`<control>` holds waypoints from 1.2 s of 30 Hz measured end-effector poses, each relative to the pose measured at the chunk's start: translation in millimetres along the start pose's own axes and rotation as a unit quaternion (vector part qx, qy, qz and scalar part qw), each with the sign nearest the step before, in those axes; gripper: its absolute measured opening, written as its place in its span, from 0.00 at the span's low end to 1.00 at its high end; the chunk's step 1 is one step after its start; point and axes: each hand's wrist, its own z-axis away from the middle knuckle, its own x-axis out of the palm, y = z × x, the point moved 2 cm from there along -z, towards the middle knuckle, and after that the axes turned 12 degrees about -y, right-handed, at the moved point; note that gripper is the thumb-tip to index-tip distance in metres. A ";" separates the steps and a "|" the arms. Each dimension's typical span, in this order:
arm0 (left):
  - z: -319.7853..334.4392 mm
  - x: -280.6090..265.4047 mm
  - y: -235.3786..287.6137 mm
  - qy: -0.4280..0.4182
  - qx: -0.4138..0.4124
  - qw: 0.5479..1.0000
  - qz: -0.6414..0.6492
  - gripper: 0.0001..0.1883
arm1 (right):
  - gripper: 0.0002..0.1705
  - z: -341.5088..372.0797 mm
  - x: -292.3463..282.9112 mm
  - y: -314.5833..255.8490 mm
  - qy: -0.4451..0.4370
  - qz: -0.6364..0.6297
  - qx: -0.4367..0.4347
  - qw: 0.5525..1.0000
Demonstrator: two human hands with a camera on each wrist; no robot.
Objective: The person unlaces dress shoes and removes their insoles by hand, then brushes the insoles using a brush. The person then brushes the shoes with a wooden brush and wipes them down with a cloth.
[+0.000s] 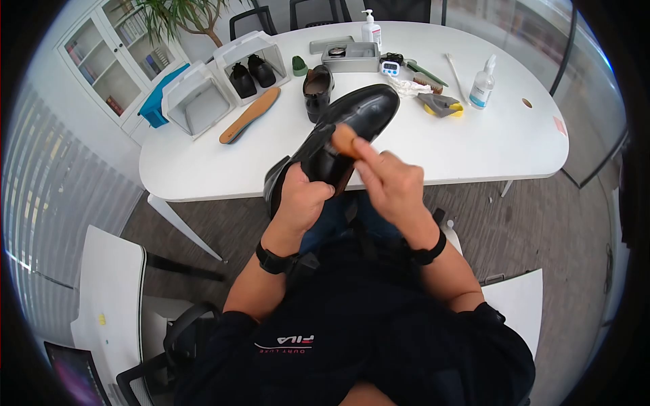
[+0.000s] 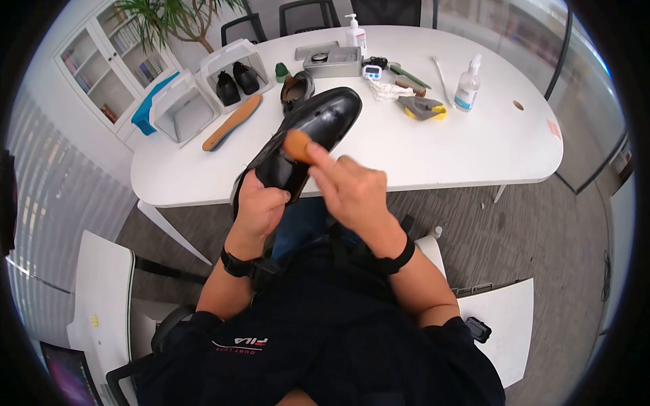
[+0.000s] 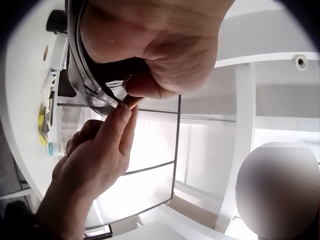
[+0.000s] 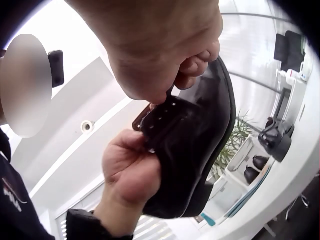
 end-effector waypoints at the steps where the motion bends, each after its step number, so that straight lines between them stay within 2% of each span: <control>1: -0.3 2.1 2.6 0.001 -0.006 1.000 0.006 0.36 | 0.26 -3.2 0.9 4.6 0.012 -0.007 0.022 1.000; 4: -0.4 -1.3 -5.4 -0.014 0.002 0.999 0.050 0.36 | 0.25 1.1 -1.4 -11.6 -0.037 -0.019 -0.031 0.999; 6: 3.2 -22.8 -20.5 -0.024 -0.032 0.997 0.068 0.39 | 0.25 2.0 -7.9 -30.3 -0.100 0.002 -0.046 0.994; 12: -0.5 -12.3 -1.5 -0.017 0.037 0.997 0.058 0.42 | 0.23 -2.4 -7.2 0.5 -0.057 0.044 0.025 0.997; 14: -1.8 -11.8 2.7 -0.014 0.049 0.996 0.079 0.42 | 0.24 5.0 -9.9 -10.1 -0.106 0.027 0.003 0.994; 16: -3.4 -15.9 2.6 -0.013 0.065 0.995 0.070 0.39 | 0.24 9.3 -10.9 -28.9 -0.173 0.026 -0.054 0.983; 19: -9.4 -19.2 9.8 0.050 0.087 0.986 0.134 0.33 | 0.22 6.6 -10.8 -19.3 -0.141 0.013 0.011 0.990; 20: -11.7 -26.6 10.8 0.080 0.097 0.982 0.143 0.32 | 0.21 7.0 -5.2 -5.3 -0.114 0.000 0.039 0.993; 21: -15.2 -34.8 12.9 0.107 0.100 0.980 0.136 0.32 | 0.22 6.9 4.4 10.8 -0.035 -0.094 0.034 0.994; 23: -24.0 -57.4 16.9 0.182 0.094 0.973 0.107 0.31 | 0.23 11.2 15.3 42.4 -0.047 -0.217 0.173 0.960; 24: -30.4 -81.7 13.1 0.172 0.084 0.971 0.145 0.30 | 0.23 14.7 18.8 57.0 -0.045 -0.216 0.174 0.960; 26: -40.6 -101.9 18.9 0.200 0.046 0.965 0.163 0.29 | 0.24 20.2 30.0 94.7 -0.062 -0.368 0.312 0.873; 27: -48.5 -122.1 13.8 0.197 0.036 0.964 0.172 0.27 | 0.24 23.1 35.2 109.2 -0.059 -0.368 0.311 0.874; 28: -58.2 -144.2 8.2 0.197 0.036 0.965 0.172 0.27 | 0.24 28.5 40.8 123.8 -0.034 -0.373 0.348 0.859; 29: -67.9 -167.0 1.0 0.244 0.009 0.949 0.198 0.26 | 0.25 31.4 43.7 133.2 -0.010 -0.377 0.385 0.842; 31: -85.8 -194.8 -7.1 0.312 -0.028 0.920 0.237 0.21 | 0.25 29.0 45.0 142.2 0.000 -0.379 0.384 0.842; 32: -98.8 -221.2 -16.3 0.315 -0.029 0.918 0.239 0.21 | 0.25 28.9 45.0 145.7 0.011 -0.381 0.384 0.841; 33: -110.7 -256.5 -30.8 0.352 -0.050 0.906 0.231 0.19 | 0.25 29.4 44.9 147.2 0.010 -0.379 0.386 0.841; 34: -115.5 -256.9 -30.6 0.387 -0.072 0.892 0.222 0.18 | 0.26 28.8 44.9 147.7 0.002 -0.388 0.390 0.835; 36: -125.7 -255.3 -30.6 0.382 -0.055 0.890 0.241 0.15 | 0.26 27.5 43.8 147.8 -0.005 -0.395 0.394 0.830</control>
